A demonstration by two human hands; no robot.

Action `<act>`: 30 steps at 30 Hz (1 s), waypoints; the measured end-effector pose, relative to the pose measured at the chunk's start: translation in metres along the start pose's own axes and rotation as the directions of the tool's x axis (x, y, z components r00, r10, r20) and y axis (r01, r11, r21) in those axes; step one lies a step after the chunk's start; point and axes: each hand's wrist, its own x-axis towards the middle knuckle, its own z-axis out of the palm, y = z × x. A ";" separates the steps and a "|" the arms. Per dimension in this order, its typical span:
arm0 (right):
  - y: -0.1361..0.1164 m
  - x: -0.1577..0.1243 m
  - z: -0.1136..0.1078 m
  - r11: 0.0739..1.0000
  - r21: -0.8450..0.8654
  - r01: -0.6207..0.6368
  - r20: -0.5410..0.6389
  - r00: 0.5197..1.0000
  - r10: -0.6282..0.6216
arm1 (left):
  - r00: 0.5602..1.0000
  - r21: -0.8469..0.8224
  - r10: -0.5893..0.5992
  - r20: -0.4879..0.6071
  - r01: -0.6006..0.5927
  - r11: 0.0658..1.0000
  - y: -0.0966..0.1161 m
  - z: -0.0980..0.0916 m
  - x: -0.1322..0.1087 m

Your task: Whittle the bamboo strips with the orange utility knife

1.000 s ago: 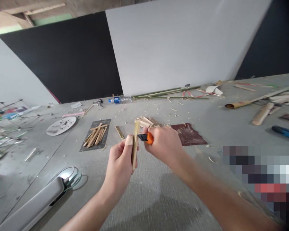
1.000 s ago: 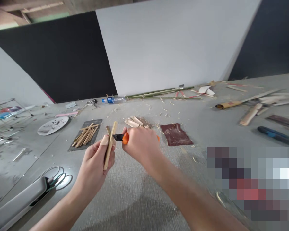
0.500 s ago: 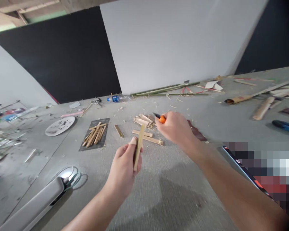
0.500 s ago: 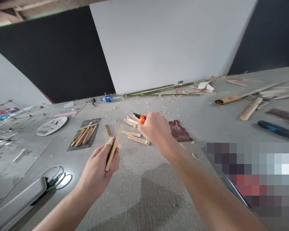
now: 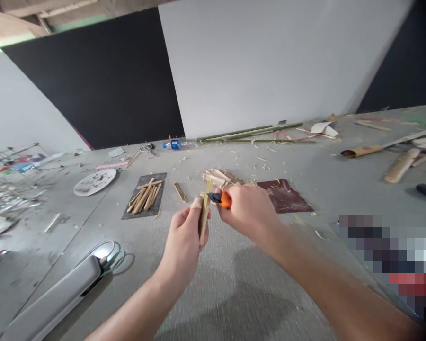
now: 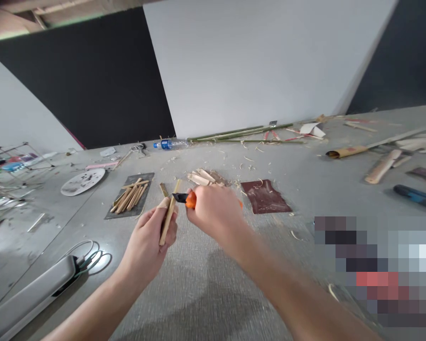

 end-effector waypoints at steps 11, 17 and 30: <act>-0.004 -0.003 0.001 0.998 -0.009 0.056 0.010 0.998 -0.056 | 0.996 0.014 0.072 -0.059 -0.071 0.997 0.002 -0.003 0.003; -0.007 -0.004 0.002 0.998 0.015 0.055 0.025 0.998 -0.055 | 0.993 0.048 0.105 -0.052 -0.103 0.994 0.000 -0.005 0.002; 0.015 0.013 0.010 0.975 -0.003 -0.222 0.053 0.974 0.222 | 0.997 0.127 0.063 0.044 -0.068 0.990 -0.003 -0.001 -0.013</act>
